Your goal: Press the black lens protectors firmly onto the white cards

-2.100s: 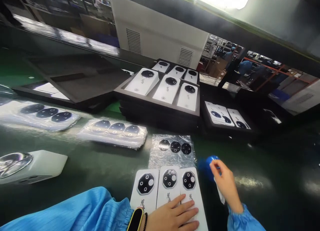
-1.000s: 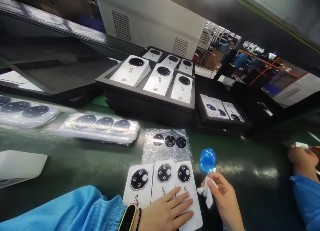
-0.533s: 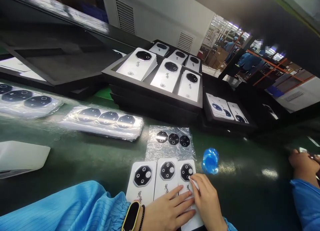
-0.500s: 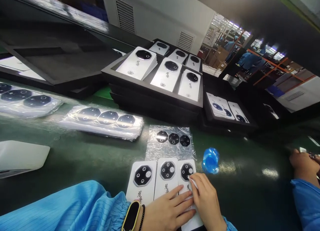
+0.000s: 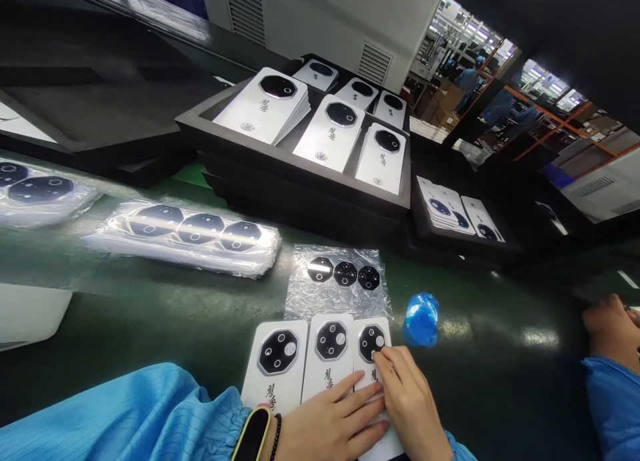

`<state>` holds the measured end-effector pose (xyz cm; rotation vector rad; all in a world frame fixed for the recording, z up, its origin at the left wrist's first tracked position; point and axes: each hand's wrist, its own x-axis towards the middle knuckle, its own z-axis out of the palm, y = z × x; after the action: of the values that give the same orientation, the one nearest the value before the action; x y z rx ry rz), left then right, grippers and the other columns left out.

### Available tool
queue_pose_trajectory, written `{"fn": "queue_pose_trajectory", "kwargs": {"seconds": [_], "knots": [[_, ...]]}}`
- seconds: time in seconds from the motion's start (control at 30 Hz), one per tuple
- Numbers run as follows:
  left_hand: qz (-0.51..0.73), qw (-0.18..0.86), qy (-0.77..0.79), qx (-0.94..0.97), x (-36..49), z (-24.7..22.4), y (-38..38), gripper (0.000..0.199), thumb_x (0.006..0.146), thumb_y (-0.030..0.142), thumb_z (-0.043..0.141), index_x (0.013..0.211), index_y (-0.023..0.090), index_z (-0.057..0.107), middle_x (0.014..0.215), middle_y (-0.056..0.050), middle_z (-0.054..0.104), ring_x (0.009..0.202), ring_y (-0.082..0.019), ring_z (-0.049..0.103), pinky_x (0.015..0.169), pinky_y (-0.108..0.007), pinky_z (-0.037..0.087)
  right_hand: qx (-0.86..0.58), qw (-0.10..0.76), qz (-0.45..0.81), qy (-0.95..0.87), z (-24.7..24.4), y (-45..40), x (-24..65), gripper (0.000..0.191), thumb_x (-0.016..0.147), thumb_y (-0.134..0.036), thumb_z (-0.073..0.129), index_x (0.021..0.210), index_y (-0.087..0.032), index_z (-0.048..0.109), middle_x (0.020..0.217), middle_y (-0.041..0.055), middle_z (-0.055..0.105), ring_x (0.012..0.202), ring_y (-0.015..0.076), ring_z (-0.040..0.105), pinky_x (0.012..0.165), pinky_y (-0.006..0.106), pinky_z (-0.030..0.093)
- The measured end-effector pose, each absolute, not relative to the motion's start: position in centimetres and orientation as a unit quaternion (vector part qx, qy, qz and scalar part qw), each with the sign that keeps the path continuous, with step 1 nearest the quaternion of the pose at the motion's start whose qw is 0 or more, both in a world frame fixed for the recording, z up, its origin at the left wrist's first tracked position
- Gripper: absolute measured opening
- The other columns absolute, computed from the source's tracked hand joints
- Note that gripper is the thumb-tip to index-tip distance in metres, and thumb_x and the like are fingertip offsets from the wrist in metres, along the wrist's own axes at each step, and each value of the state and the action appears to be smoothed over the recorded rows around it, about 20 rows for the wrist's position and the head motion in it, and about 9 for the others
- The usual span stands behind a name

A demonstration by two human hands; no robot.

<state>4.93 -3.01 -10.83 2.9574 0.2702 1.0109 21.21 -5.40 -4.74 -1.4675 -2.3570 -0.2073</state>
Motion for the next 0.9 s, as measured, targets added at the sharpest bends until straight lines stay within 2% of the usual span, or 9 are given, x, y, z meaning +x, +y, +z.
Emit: {"fn": "queue_pose_trajectory", "kwargs": {"seconds": [0.2,0.43,0.77,0.9], "knots": [[0.348,-0.013,0.093,0.933,5.2,-11.1,-3.1,0.027,0.096,0.026,0.039,0.105,0.026,0.065,0.110,0.004,0.070,0.108,-0.015,0.060,0.097,-0.032,0.044,-0.486,0.175,-0.108,-0.849,-3.7,-4.8,21.0,0.032,0.095,-0.007,0.031,0.093,-0.010,0.063,0.079,0.0094,0.067,0.072,0.0164,0.065,0.064,0.025,0.058],[0.362,-0.033,0.097,0.926,5.3,-11.3,-3.1,0.042,0.097,0.018,0.028,0.103,0.027,0.069,0.108,0.004,0.070,0.104,-0.015,0.061,0.094,-0.031,0.045,-0.472,0.179,-0.119,-0.855,-3.4,-4.6,21.1,0.033,0.094,-0.006,0.030,0.093,-0.010,0.063,0.077,0.0097,0.069,0.071,0.0182,0.067,0.063,0.027,0.059],[0.395,-0.027,0.107,0.912,5.4,-11.1,-3.0,0.047,0.097,0.016,0.025,0.098,0.028,0.070,0.103,0.006,0.072,0.100,-0.014,0.063,0.093,-0.031,0.046,-0.477,0.199,-0.095,-0.851,-3.4,-4.8,21.1,0.030,0.094,-0.008,0.033,0.097,-0.013,0.062,0.078,0.0090,0.070,0.071,0.0190,0.068,0.063,0.028,0.061],[0.374,-0.031,0.100,0.922,5.2,-10.9,-3.0,0.047,0.098,0.017,0.023,0.101,0.029,0.069,0.106,0.007,0.071,0.103,-0.012,0.062,0.093,-0.029,0.047,-0.496,0.212,-0.065,-0.839,-3.4,-4.5,21.1,0.030,0.095,-0.011,0.031,0.092,-0.018,0.060,0.076,0.0049,0.068,0.068,0.0153,0.067,0.060,0.024,0.059]]}}
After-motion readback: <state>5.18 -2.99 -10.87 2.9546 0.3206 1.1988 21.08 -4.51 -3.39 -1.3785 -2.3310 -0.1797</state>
